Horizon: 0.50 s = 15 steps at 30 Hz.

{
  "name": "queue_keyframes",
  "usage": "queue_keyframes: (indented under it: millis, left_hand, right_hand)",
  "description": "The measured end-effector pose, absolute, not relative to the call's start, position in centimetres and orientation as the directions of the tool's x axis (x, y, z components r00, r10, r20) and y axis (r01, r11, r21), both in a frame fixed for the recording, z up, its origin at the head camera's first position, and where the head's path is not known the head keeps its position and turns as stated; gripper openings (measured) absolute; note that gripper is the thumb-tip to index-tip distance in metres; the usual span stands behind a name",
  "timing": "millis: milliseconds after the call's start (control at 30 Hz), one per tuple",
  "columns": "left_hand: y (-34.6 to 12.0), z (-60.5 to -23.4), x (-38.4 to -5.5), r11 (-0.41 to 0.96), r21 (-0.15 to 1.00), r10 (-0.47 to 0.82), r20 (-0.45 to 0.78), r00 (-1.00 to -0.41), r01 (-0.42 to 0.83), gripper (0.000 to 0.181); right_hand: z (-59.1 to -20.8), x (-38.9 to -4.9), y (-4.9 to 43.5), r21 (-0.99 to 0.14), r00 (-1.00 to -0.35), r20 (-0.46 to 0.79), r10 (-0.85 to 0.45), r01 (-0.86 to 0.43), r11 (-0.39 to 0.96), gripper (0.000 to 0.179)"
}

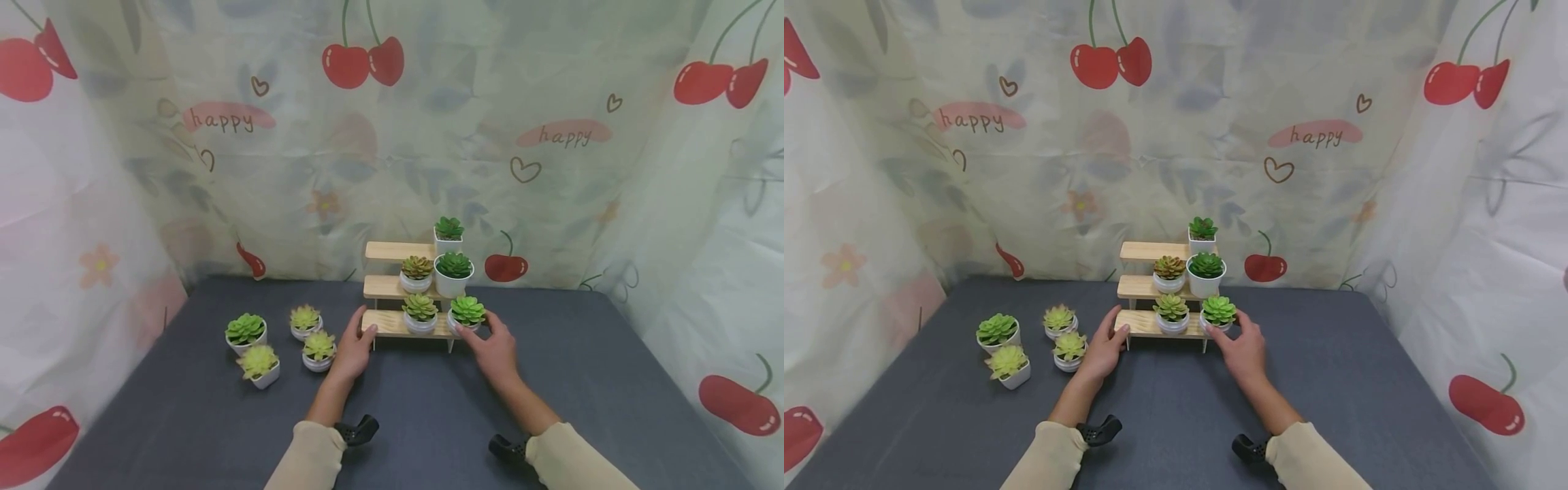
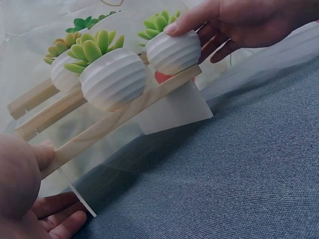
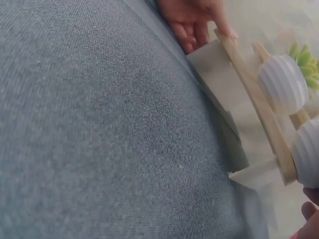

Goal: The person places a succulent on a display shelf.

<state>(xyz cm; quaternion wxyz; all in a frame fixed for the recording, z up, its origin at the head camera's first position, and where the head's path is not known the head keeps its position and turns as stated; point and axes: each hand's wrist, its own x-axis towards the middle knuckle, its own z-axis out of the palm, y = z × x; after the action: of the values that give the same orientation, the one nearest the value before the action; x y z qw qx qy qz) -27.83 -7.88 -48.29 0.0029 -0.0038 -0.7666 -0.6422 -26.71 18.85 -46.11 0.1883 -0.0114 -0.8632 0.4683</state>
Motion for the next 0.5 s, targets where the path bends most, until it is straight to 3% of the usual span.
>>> queue_keyframes:
  millis: [500]
  left_hand:
    - [-7.9, -48.2, -27.6, 0.177, 0.984, 0.008, 0.015, -1.000, 0.016, 0.055]
  right_hand:
    - [-46.2, -27.0, 17.6, -0.826, -0.934, 0.314, 0.170, -0.181, 0.535, 0.062]
